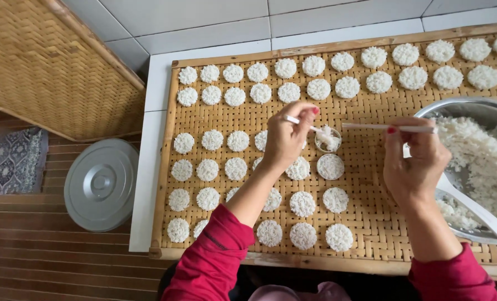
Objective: Make small circular rice cakes by scooping rice into a mold on a bamboo tray
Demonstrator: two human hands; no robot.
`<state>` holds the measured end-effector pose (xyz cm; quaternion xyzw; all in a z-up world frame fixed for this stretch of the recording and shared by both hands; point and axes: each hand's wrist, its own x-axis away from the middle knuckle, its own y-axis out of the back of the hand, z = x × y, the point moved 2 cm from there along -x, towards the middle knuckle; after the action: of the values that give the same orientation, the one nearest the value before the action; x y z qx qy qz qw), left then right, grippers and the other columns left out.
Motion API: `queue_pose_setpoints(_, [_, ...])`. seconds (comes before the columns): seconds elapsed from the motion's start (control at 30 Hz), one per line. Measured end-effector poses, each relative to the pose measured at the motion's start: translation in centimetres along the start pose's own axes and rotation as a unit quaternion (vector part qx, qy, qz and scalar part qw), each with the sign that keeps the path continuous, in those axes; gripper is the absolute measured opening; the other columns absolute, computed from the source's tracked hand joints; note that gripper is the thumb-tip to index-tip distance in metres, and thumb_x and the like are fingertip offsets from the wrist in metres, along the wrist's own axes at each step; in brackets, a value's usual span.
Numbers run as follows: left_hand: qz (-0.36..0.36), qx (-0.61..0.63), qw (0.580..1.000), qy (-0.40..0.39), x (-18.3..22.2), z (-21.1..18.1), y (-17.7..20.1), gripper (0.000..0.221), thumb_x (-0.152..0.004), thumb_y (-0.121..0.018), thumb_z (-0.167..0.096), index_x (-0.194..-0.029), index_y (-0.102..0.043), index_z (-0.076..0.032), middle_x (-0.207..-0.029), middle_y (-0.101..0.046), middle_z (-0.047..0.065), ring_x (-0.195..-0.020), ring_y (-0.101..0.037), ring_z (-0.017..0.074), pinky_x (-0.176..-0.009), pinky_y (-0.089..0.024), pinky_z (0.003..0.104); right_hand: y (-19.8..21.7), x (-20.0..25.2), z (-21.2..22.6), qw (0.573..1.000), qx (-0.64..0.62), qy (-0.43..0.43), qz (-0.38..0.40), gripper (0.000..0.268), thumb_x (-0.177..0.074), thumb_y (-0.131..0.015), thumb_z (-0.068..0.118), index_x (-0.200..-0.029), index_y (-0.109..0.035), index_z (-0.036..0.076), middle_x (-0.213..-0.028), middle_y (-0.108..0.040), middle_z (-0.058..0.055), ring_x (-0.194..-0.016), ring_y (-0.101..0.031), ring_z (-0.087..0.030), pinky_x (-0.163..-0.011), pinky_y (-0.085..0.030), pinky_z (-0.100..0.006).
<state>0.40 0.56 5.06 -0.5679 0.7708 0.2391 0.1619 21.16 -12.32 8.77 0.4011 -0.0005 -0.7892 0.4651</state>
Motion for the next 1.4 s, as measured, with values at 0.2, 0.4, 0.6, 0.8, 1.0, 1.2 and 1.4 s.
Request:
queue_pose_setpoints(0.2, [-0.083,-0.063,0.994,0.027,0.6,4.3,-0.8,0.020,-0.106,-0.056,-0.019,-0.101,-0.066,-0.003,-0.084,-0.065,0.011,-0.070,-0.060,0.0159,-0.058,-0.049,0.024,-3.8,3.0,-3.1,0.994,0.104,-0.043,0.006,0.012,-0.110,-0.054,0.001,-0.117,-0.061,0.007,-0.078,-0.068,-0.011,-0.064,-0.063,-0.034,-0.060,-0.048,-0.043])
queue_pose_setpoints(0.4, [-0.080,-0.055,0.994,0.048,1.2,4.6,-1.7,0.021,-0.105,-0.058,-0.018,-0.098,-0.067,-0.001,-0.084,-0.067,0.013,-0.072,-0.065,0.0190,-0.058,-0.051,0.024,-4.6,3.1,-3.3,0.988,0.060,-0.143,0.004,0.012,-0.113,-0.050,-0.003,-0.117,-0.059,0.003,-0.091,-0.072,-0.014,-0.078,-0.070,-0.028,-0.071,-0.055,-0.040])
queue_pose_setpoints(0.6, [-0.088,-0.033,0.995,0.044,1.7,4.7,-1.8,0.019,-0.104,-0.058,-0.017,-0.095,-0.067,-0.003,-0.082,-0.066,0.011,-0.066,-0.061,0.0148,-0.050,-0.044,0.021,-5.0,3.4,-2.9,0.983,-0.055,-0.173,-0.006,0.014,-0.116,-0.046,0.002,-0.116,-0.060,0.002,-0.095,-0.071,-0.017,-0.084,-0.069,-0.026,-0.079,-0.057,-0.036])
queue_pose_setpoints(0.8, [-0.059,-0.043,0.997,-0.007,2.2,2.7,-1.1,0.022,-0.102,-0.053,-0.020,-0.091,-0.062,-0.004,-0.075,-0.063,0.006,-0.053,-0.047,0.0119,-0.044,-0.035,0.024,-4.1,3.9,-2.4,0.986,0.032,-0.156,0.037,0.017,-0.103,-0.050,-0.014,-0.117,-0.056,-0.004,-0.092,-0.071,-0.016,-0.076,-0.067,-0.022,-0.062,-0.052,-0.029])
queue_pose_setpoints(1.0, [-0.111,-0.064,0.991,-0.043,1.3,3.0,-1.2,0.022,-0.103,-0.052,-0.018,-0.092,-0.063,-0.002,-0.074,-0.060,0.004,-0.055,-0.046,0.0107,-0.045,-0.037,0.022,-3.9,3.5,-2.3,0.989,-0.053,-0.140,0.006,0.022,-0.106,-0.045,-0.017,-0.124,-0.051,-0.006,-0.099,-0.067,-0.018,-0.082,-0.062,-0.019,-0.070,-0.048,-0.026])
queue_pose_setpoints(1.2, [-0.101,-0.109,0.989,-0.027,1.2,4.4,-2.0,0.020,-0.102,-0.053,-0.016,-0.090,-0.062,-0.003,-0.076,-0.062,0.007,-0.061,-0.054,0.0144,-0.051,-0.045,0.024,-4.8,3.6,-3.9,0.985,0.051,-0.161,0.048,0.023,-0.105,-0.055,-0.011,-0.126,-0.055,-0.001,-0.093,-0.073,-0.012,-0.052,-0.051,-0.014,-0.043,-0.034,-0.025])
queue_pose_setpoints(1.4, [-0.102,-0.110,0.989,-0.016,1.2,4.1,-2.1,0.016,-0.100,-0.055,-0.013,-0.090,-0.062,-0.001,-0.078,-0.063,0.008,-0.061,-0.055,0.0156,-0.050,-0.045,0.026,-5.3,3.7,-3.6,0.979,-0.049,-0.194,0.026,0.016,-0.109,-0.048,-0.010,-0.124,-0.050,-0.003,-0.103,-0.070,-0.016,-0.089,-0.067,-0.020,-0.075,-0.055,-0.028])
